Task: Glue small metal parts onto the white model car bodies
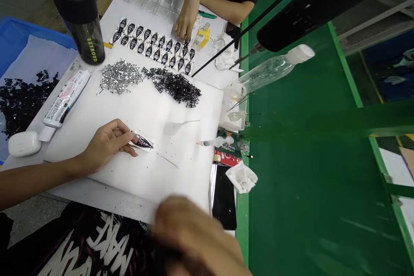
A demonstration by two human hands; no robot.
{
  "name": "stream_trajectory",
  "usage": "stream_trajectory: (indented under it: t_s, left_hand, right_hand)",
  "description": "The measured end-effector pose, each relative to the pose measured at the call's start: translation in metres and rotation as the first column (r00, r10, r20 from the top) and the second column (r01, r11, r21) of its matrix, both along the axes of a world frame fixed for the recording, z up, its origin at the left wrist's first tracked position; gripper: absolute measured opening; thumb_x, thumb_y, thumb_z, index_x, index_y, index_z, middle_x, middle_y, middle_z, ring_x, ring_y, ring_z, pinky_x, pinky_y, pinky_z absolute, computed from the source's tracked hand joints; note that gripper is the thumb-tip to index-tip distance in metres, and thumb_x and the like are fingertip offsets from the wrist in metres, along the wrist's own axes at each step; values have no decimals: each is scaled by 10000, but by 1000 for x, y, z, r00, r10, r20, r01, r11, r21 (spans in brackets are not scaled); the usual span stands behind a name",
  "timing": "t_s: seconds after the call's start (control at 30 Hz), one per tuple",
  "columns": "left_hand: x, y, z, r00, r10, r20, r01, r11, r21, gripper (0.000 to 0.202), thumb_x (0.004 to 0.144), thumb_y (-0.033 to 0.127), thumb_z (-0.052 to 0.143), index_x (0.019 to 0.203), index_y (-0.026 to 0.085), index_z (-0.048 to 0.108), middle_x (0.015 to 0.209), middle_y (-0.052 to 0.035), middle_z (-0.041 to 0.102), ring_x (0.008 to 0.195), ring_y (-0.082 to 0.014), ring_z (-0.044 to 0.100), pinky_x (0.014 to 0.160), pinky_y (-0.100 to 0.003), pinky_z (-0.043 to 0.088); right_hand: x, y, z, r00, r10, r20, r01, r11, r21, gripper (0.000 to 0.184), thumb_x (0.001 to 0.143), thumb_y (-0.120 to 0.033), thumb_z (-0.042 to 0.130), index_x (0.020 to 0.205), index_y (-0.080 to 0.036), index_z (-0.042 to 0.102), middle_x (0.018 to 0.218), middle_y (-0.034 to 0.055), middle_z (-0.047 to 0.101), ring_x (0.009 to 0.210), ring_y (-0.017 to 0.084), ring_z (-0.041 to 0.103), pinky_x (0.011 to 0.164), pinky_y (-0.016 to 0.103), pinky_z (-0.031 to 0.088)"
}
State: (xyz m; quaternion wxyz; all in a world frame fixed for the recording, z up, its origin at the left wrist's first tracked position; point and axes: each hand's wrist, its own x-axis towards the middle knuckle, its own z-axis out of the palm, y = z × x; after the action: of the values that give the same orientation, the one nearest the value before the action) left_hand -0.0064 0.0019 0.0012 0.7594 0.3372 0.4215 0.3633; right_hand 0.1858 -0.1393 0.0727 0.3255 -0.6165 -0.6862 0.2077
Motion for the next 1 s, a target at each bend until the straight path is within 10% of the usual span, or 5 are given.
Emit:
stream_trajectory:
  t_s: [0.23, 0.4, 0.53, 0.7, 1.0]
  left_hand:
    - [-1, 6, 2, 990, 28, 137, -15, 995, -95, 295, 816, 317, 801, 803, 145, 562, 822, -29, 725, 765, -160, 721, 707, -325, 629]
    - [0, 9, 3, 986, -6, 167, 23, 995, -101, 294, 798, 346, 821, 858, 149, 611, 837, -15, 724, 725, -147, 717, 721, -329, 629]
    - [1, 10, 3, 991, -10, 131, 23, 995, -98, 277, 780, 360, 832, 884, 156, 677, 855, -12, 716, 732, -150, 712, 691, -312, 630]
    - [4, 11, 2, 996, 1, 89, 3, 999, -36, 228, 778, 341, 830, 891, 159, 751, 923, -37, 740, 808, -165, 706, 806, -355, 625]
    - [2, 10, 3, 991, -106, 86, 102, 993, 52, 231, 898, 278, 730, 1122, 259, 786, 1161, -37, 745, 1023, -180, 702, 925, -340, 602]
  right_hand:
    - [-16, 82, -55, 960, 147, 240, -166, 984, 62, 562, 976, -337, 607, 1495, -219, 426, 1311, 150, 613, 1030, 241, 687, 826, 386, 625]
    - [-17, 85, -73, 994, 50, -93, -50, 999, 1, 387, 959, -319, 636, 1329, -231, 564, 1006, 61, 661, 713, 138, 637, 647, 295, 592]
    - [-19, 79, -79, 866, -86, -492, -9, 982, -188, 256, 981, -325, 606, 1226, -249, 606, 780, -8, 664, 654, 136, 653, 638, 288, 591]
    - [-24, 81, -73, 809, -176, -561, 65, 975, -213, 222, 994, -367, 576, 1074, -258, 752, 951, 39, 746, 767, 175, 706, 711, 343, 636]
    - [-18, 77, -84, 963, -71, -261, 139, 958, 250, 457, 866, -92, 706, 1260, -322, 697, 1196, 59, 701, 1025, 226, 706, 852, 395, 645]
